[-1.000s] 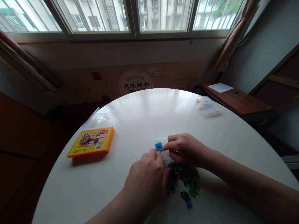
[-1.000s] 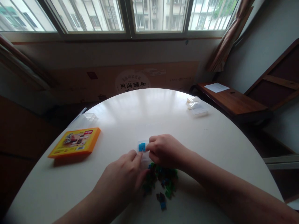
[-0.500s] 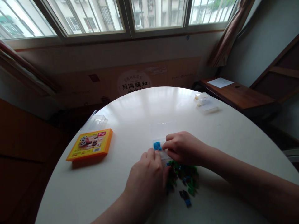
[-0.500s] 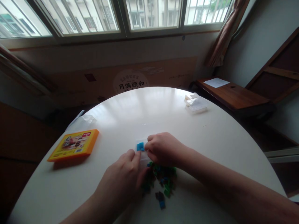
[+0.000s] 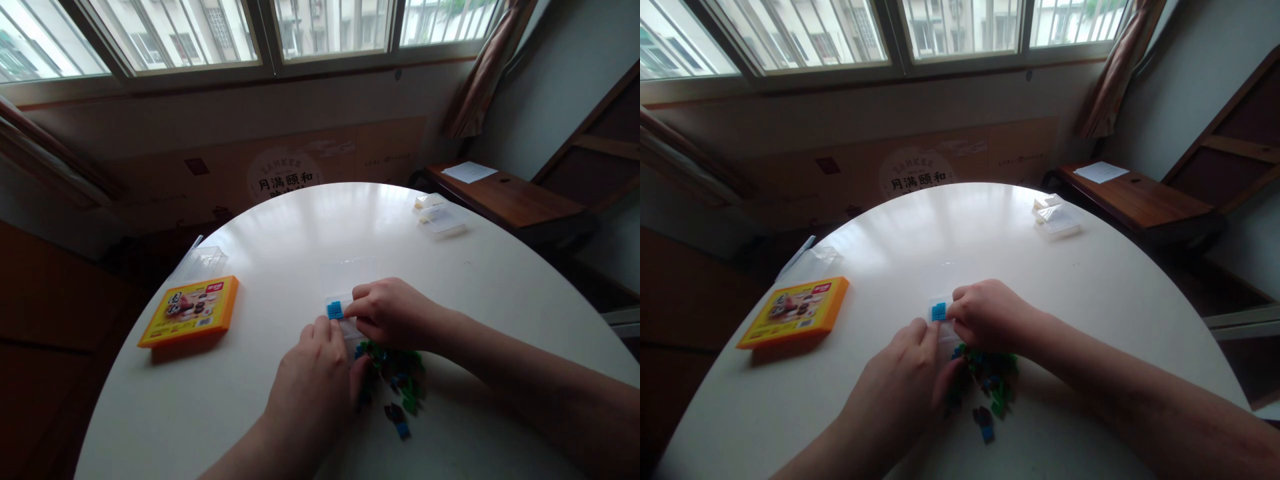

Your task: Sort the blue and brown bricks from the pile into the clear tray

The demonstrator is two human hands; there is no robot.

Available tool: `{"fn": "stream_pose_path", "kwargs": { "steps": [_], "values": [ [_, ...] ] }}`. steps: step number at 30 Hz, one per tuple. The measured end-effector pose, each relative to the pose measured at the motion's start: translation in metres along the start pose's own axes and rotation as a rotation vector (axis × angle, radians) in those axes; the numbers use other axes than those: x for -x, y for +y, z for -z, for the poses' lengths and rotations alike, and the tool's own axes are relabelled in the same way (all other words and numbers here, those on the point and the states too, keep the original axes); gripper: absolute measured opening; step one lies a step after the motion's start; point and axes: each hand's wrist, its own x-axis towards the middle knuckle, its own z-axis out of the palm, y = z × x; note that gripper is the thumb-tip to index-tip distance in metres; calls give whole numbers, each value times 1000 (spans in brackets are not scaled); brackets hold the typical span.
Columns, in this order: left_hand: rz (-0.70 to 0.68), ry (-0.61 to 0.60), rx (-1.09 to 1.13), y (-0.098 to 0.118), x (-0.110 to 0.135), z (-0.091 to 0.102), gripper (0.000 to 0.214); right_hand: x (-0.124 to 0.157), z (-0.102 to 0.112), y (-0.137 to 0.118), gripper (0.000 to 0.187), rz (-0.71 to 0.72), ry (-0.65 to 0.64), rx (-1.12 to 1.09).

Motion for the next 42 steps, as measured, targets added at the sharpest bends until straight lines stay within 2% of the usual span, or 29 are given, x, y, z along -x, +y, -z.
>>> {"fn": "stream_pose_path", "kwargs": {
  "steps": [12, 19, 42],
  "values": [
    [3, 28, 39, -1, 0, 0, 44, 1, 0, 0, 15, -11, 0, 11],
    [13, -5, 57, -3, 0, 3, 45, 2, -1, 1, 16, 4, 5, -1],
    [18, 38, 24, -3, 1, 6, 35, 2, -1, 0, 22, -4, 14, 2]
  ]
}}
